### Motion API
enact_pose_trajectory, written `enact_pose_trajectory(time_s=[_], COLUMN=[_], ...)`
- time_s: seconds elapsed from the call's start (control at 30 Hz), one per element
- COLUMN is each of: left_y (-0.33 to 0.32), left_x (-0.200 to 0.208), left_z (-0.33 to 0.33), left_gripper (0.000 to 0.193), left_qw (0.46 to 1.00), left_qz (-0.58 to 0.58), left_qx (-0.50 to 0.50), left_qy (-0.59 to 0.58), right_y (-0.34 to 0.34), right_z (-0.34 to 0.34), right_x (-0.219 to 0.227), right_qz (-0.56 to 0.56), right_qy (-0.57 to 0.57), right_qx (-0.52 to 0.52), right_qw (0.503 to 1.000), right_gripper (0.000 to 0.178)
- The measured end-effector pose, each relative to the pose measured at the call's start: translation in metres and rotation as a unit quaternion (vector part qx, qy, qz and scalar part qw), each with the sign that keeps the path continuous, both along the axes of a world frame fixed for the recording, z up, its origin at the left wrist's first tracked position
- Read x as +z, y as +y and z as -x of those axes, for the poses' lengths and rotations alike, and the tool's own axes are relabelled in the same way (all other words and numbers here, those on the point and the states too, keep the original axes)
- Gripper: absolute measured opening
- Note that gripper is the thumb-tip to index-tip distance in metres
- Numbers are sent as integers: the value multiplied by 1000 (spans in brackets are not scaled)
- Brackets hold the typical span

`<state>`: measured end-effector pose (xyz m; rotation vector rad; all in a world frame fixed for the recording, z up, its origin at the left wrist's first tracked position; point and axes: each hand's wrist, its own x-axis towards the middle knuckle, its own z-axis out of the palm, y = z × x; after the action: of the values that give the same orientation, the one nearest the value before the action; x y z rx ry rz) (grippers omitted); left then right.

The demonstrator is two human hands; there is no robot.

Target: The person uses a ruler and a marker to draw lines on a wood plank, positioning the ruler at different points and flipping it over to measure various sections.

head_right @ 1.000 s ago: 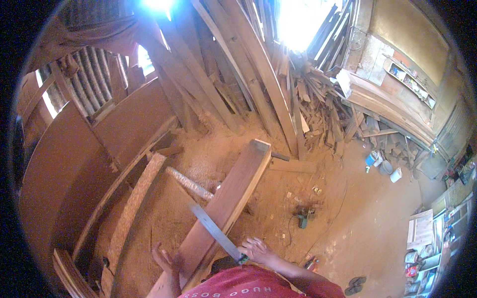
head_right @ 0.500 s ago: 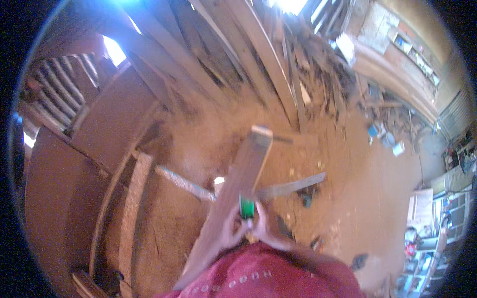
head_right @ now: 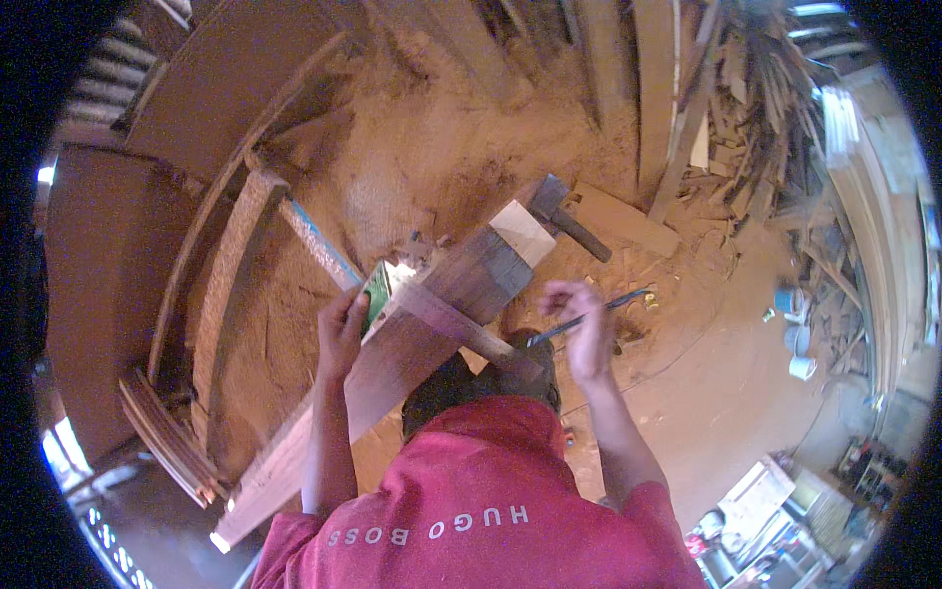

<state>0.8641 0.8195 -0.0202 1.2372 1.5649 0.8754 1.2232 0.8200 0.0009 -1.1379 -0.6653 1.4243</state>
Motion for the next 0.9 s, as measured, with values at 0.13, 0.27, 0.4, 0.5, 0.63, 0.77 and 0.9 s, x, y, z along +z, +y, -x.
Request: enact_pose_trajectory(time_s=[0.13, 0.27, 0.4, 0.5, 0.63, 0.77, 0.9], left_y=[31, 46, 46, 58, 55, 59, 77], left_x=[-3, -11, -20, -5, -5, -14, -17], left_z=[-23, -43, -72, -93, -96, -97, -116], left_gripper=[29, 23, 27, 40, 60, 60, 61], left_qw=[999, 954, 953, 933, 923, 940, 941], left_qz=[9, -114, -48, -26, -36, -27, -46], left_qx=[38, -60, 22, -20, -64, -64, -66], left_qy=[20, 272, 297, 359, 378, 333, 328], right_y=[41, 69, 75, 89, 79, 77, 85], right_z=[-43, -31, -19, -6, -14, 0, 24], right_x=[-13, -19, -20, -11, -21, -23, -16], right_qz=[88, -83, -64, -122, -114, -74, -72], right_qy=[97, -322, -313, -387, -370, -290, -343], right_qx=[-58, -41, 46, 15, 10, 16, 49], right_qw=[990, 942, 947, 914, 922, 954, 935], right_gripper=[53, 57, 60, 66, 72, 69, 41])
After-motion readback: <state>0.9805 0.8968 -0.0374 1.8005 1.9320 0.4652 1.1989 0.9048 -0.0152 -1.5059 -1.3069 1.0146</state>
